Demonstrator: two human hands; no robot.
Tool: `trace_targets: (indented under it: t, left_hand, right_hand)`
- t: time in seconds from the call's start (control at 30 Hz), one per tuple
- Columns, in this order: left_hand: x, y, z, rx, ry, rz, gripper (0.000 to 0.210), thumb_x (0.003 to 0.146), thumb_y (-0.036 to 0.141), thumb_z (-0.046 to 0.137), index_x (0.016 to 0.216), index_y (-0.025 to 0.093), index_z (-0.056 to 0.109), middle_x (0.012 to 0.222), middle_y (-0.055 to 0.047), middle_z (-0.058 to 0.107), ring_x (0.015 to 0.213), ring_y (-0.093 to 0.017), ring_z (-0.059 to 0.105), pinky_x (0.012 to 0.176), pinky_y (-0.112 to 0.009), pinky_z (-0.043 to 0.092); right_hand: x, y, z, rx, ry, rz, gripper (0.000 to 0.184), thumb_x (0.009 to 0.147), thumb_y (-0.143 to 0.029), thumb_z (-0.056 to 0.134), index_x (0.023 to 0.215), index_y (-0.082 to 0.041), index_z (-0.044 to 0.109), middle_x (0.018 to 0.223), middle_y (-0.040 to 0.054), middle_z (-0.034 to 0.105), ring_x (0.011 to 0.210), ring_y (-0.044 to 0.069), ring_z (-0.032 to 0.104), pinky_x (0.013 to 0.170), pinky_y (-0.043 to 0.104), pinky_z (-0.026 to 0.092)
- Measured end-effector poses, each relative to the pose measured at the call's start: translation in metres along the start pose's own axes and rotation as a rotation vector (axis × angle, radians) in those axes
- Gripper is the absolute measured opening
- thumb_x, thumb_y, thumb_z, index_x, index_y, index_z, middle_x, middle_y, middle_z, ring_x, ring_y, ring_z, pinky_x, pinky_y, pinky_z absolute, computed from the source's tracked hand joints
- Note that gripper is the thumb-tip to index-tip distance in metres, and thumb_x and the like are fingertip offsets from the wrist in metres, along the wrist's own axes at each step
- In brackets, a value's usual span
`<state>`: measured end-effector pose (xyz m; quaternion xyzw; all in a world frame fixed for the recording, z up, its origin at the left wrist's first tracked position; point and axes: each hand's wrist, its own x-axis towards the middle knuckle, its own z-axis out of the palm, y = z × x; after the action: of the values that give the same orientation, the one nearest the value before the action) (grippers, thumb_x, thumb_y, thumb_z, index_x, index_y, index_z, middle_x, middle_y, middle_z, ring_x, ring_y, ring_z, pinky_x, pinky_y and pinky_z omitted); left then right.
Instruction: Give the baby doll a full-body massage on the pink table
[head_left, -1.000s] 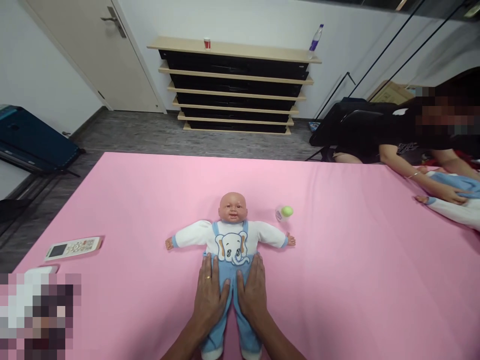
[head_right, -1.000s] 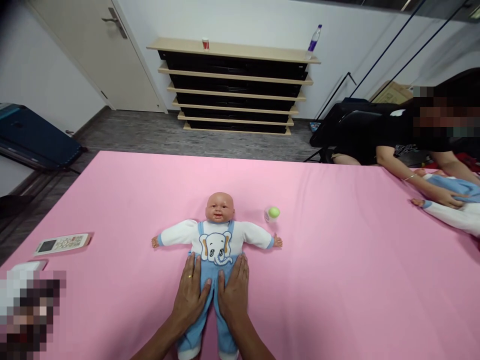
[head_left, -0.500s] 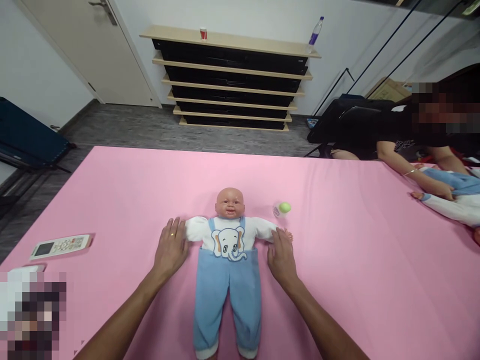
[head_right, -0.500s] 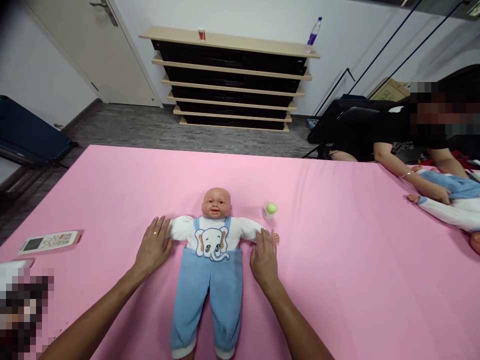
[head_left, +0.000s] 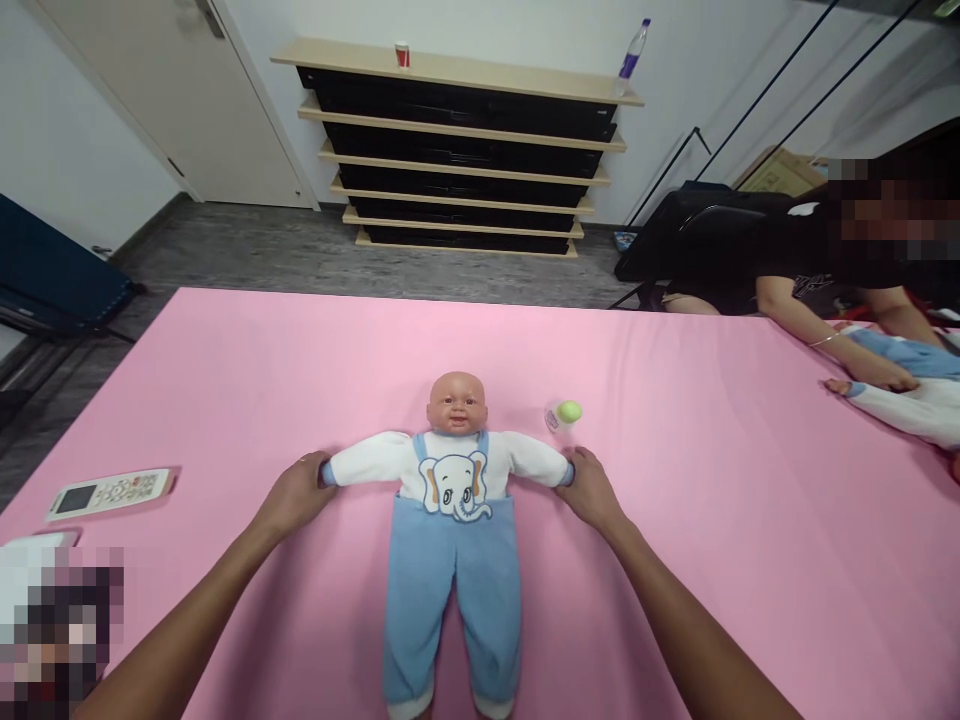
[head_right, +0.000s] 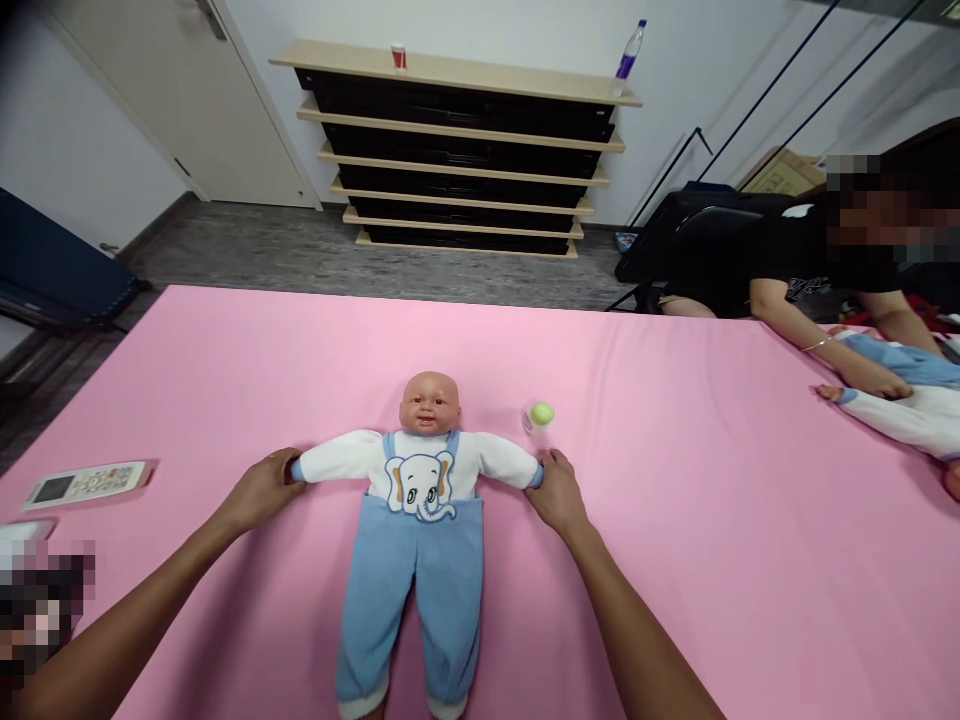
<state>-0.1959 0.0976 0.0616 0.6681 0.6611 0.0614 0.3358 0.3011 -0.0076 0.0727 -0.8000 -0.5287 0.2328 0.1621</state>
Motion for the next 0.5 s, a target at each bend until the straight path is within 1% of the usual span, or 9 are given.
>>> trace_targets:
  t: [0.03, 0.1, 0.17, 0.23, 0.27, 0.33, 0.4, 0.47, 0.5]
  left_hand:
    - [-0.001, -0.001, -0.003, -0.132, -0.001, -0.041, 0.034, 0.065, 0.03, 0.069, 0.097, 0.021, 0.065, 0.083, -0.004, 0.068, 0.075, -0.025, 0.064, 0.06, -0.029, 0.047]
    - [-0.002, -0.003, -0.009, -0.451, -0.016, -0.148, 0.046, 0.056, 0.025, 0.079, 0.1, 0.019, 0.066, 0.082, -0.004, 0.07, 0.074, -0.024, 0.065, 0.061, -0.03, 0.051]
    - [-0.004, -0.004, -0.011, -0.781, -0.028, -0.26, 0.055, 0.049, 0.017, 0.084, 0.101, 0.015, 0.066, 0.086, -0.006, 0.071, 0.076, -0.023, 0.067, 0.066, -0.033, 0.056]
    - [-0.005, -0.005, -0.008, -1.041, -0.003, -0.327, 0.054, 0.05, 0.012, 0.085, 0.101, 0.012, 0.065, 0.093, -0.01, 0.071, 0.082, -0.024, 0.068, 0.073, -0.038, 0.059]
    - [-0.005, -0.004, -0.005, -1.141, 0.028, -0.342, 0.05, 0.053, 0.011, 0.084, 0.1, 0.012, 0.065, 0.096, -0.011, 0.07, 0.086, -0.025, 0.069, 0.077, -0.04, 0.06]
    - [-0.005, 0.001, 0.004, -1.311, 0.098, -0.346, 0.037, 0.061, 0.011, 0.079, 0.095, 0.012, 0.064, 0.096, -0.01, 0.07, 0.092, -0.025, 0.068, 0.083, -0.044, 0.059]
    - [-0.005, 0.01, 0.017, -1.465, 0.162, -0.329, 0.025, 0.068, 0.011, 0.074, 0.09, 0.013, 0.062, 0.092, -0.006, 0.069, 0.094, -0.023, 0.068, 0.088, -0.046, 0.058]
    - [-0.004, 0.021, 0.031, -1.588, 0.208, -0.311, 0.017, 0.073, 0.01, 0.069, 0.087, 0.015, 0.06, 0.089, -0.003, 0.067, 0.094, -0.019, 0.067, 0.093, -0.044, 0.056]
    - [-0.003, 0.027, 0.038, -1.631, 0.225, -0.31, 0.016, 0.075, 0.01, 0.067, 0.087, 0.016, 0.059, 0.089, -0.002, 0.066, 0.095, -0.017, 0.066, 0.095, -0.042, 0.056]
  right_hand:
    - [0.001, 0.0, -0.005, 0.092, -0.065, 0.048, 0.027, 0.059, -0.024, 0.071, 0.083, -0.014, 0.064, 0.08, 0.0055, 0.062, 0.076, 0.019, 0.056, 0.064, 0.028, 0.041]
    - [0.001, 0.002, -0.015, 0.314, -0.192, 0.163, 0.035, 0.058, -0.024, 0.074, 0.09, -0.015, 0.064, 0.074, 0.0017, 0.061, 0.067, 0.017, 0.055, 0.058, 0.027, 0.041]
    - [0.001, 0.005, -0.022, 0.559, -0.227, 0.273, 0.049, 0.058, -0.023, 0.077, 0.104, -0.017, 0.063, 0.076, 0.0005, 0.063, 0.064, 0.015, 0.056, 0.056, 0.027, 0.042]
    - [0.0, 0.008, -0.024, 0.81, -0.173, 0.379, 0.061, 0.057, -0.021, 0.08, 0.115, -0.017, 0.06, 0.081, 0.0016, 0.065, 0.062, 0.013, 0.056, 0.054, 0.026, 0.044]
    - [-0.001, 0.009, -0.023, 0.931, -0.132, 0.431, 0.063, 0.057, -0.02, 0.081, 0.116, -0.017, 0.06, 0.081, 0.0018, 0.066, 0.06, 0.012, 0.055, 0.053, 0.025, 0.045]
    - [-0.002, 0.009, -0.014, 1.188, -0.046, 0.503, 0.058, 0.057, -0.019, 0.082, 0.111, -0.016, 0.062, 0.079, 0.0015, 0.065, 0.061, 0.011, 0.056, 0.054, 0.025, 0.048]
    - [-0.004, 0.006, 0.001, 1.396, 0.021, 0.519, 0.046, 0.061, -0.02, 0.081, 0.104, -0.016, 0.064, 0.079, 0.0008, 0.065, 0.068, 0.012, 0.06, 0.063, 0.025, 0.054]
    - [-0.006, 0.001, 0.019, 1.497, 0.077, 0.511, 0.04, 0.067, -0.024, 0.078, 0.104, -0.019, 0.064, 0.088, 0.0007, 0.066, 0.079, 0.012, 0.063, 0.076, 0.027, 0.056]
    - [-0.007, -0.003, 0.028, 1.515, 0.098, 0.505, 0.041, 0.069, -0.026, 0.076, 0.108, -0.021, 0.063, 0.095, 0.0008, 0.067, 0.085, 0.012, 0.064, 0.082, 0.028, 0.056]
